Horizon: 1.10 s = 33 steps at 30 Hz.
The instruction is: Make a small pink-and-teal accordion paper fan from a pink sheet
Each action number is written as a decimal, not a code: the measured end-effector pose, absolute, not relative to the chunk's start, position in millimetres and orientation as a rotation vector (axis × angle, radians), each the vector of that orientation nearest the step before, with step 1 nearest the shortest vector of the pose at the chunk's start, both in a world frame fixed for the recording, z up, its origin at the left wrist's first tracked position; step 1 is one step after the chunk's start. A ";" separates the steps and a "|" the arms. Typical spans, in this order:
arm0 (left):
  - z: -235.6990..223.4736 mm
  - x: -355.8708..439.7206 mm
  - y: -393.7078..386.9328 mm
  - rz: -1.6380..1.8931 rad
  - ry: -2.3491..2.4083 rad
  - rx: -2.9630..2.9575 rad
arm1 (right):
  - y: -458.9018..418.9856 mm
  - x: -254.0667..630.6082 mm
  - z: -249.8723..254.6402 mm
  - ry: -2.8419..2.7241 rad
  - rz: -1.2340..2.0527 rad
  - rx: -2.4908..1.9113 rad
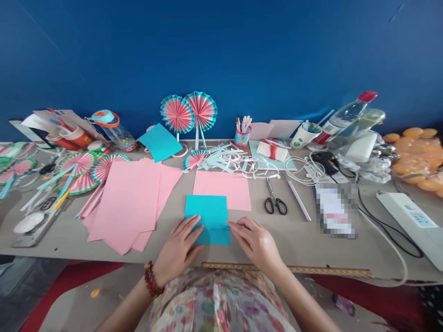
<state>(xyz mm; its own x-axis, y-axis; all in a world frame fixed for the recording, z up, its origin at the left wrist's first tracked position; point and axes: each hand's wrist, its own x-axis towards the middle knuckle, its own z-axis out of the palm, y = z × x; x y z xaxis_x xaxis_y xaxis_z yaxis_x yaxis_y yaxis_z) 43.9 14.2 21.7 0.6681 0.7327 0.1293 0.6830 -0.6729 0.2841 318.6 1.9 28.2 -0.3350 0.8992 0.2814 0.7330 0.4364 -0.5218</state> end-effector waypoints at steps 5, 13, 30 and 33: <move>15.7 49.6 3.3 0.462 1.199 2.594 | -3.2 314.1 18.1 -2.379 0.261 -1.263; 16.0 24.1 -19.4 0.430 1.215 2.666 | -6.3 314.3 12.5 -2.537 -0.004 -1.218; -0.4 20.6 -36.2 0.605 1.197 2.691 | 4.7 294.7 16.8 -2.731 -0.012 -0.982; -1.3 20.1 -34.0 0.618 1.197 2.685 | 7.8 287.9 20.5 -2.777 0.008 -0.940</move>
<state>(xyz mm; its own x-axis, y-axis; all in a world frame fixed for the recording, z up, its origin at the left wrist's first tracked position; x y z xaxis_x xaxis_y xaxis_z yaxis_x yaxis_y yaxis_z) 20.1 -34.0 -1.3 0.5996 0.7373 0.3111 0.6808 -0.6743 0.2860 287.9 7.8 20.5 -0.7748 0.6013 0.1952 0.6001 0.7967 -0.0717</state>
